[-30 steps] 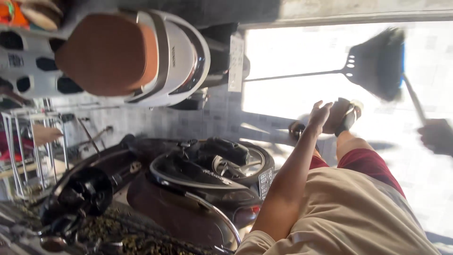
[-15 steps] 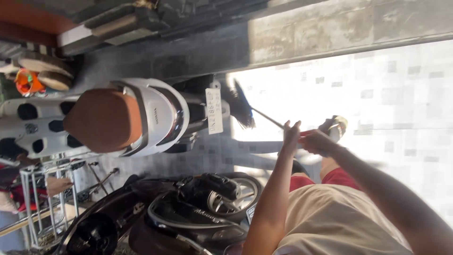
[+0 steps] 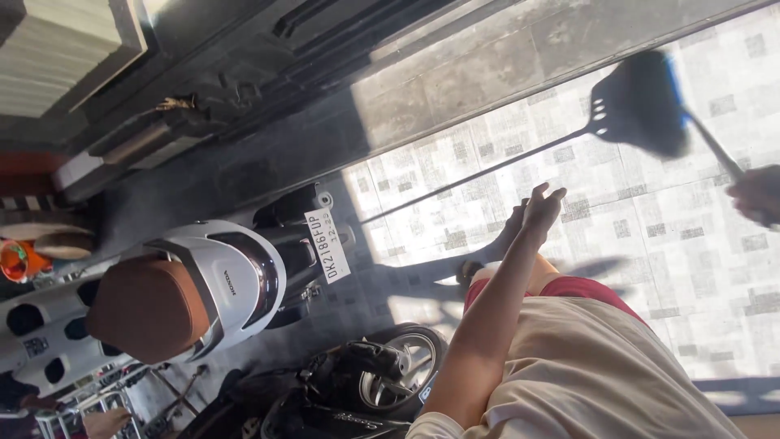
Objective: The recorder uses a broom to sweep dirt and debris from an outdoor courtyard and tiled entryway.
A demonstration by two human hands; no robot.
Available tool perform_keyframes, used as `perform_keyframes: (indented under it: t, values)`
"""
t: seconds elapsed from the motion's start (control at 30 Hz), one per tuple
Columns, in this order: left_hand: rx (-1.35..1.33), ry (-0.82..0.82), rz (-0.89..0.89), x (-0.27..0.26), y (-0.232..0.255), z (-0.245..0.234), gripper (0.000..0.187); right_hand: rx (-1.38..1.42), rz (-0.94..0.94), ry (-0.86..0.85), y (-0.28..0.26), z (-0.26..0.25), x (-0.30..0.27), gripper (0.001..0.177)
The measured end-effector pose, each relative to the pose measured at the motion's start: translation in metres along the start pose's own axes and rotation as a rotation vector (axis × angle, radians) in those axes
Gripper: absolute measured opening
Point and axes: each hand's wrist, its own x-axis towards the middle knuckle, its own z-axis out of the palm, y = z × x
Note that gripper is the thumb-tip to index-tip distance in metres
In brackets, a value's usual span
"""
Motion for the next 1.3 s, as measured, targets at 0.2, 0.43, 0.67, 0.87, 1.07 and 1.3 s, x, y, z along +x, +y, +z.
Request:
perform_keyframes:
  t: [0.2, 0.43, 0.67, 0.87, 1.07, 1.3]
  values:
    - [0.108, -0.102, 0.035, 0.001, 0.024, -0.003, 0.073, 0.302, -0.077, 0.465, -0.179, 0.117, -0.180, 0.031]
    - [-0.276, -0.008, -0.197, 0.064, -0.006, -0.034, 0.087, 0.548, 0.018, 0.045, -0.201, 0.155, -0.295, 0.053]
    - [-0.566, 0.616, 0.044, 0.096, 0.021, -0.182, 0.071, 0.219, -0.613, -0.259, -0.392, 0.232, -0.168, 0.051]
    - [-0.650, 0.081, 0.031, 0.055, 0.078, -0.139, 0.084, 0.294, -0.635, -0.027, -0.336, 0.139, -0.164, 0.049]
    - [-0.475, 0.003, 0.075, 0.049, 0.104, -0.138, 0.076, 0.411, 0.099, 0.135, -0.136, -0.033, 0.010, 0.046]
    - [-0.253, -0.184, 0.113, 0.031, 0.119, -0.050, 0.075, 0.323, -0.270, 0.641, -0.290, 0.099, -0.180, 0.049]
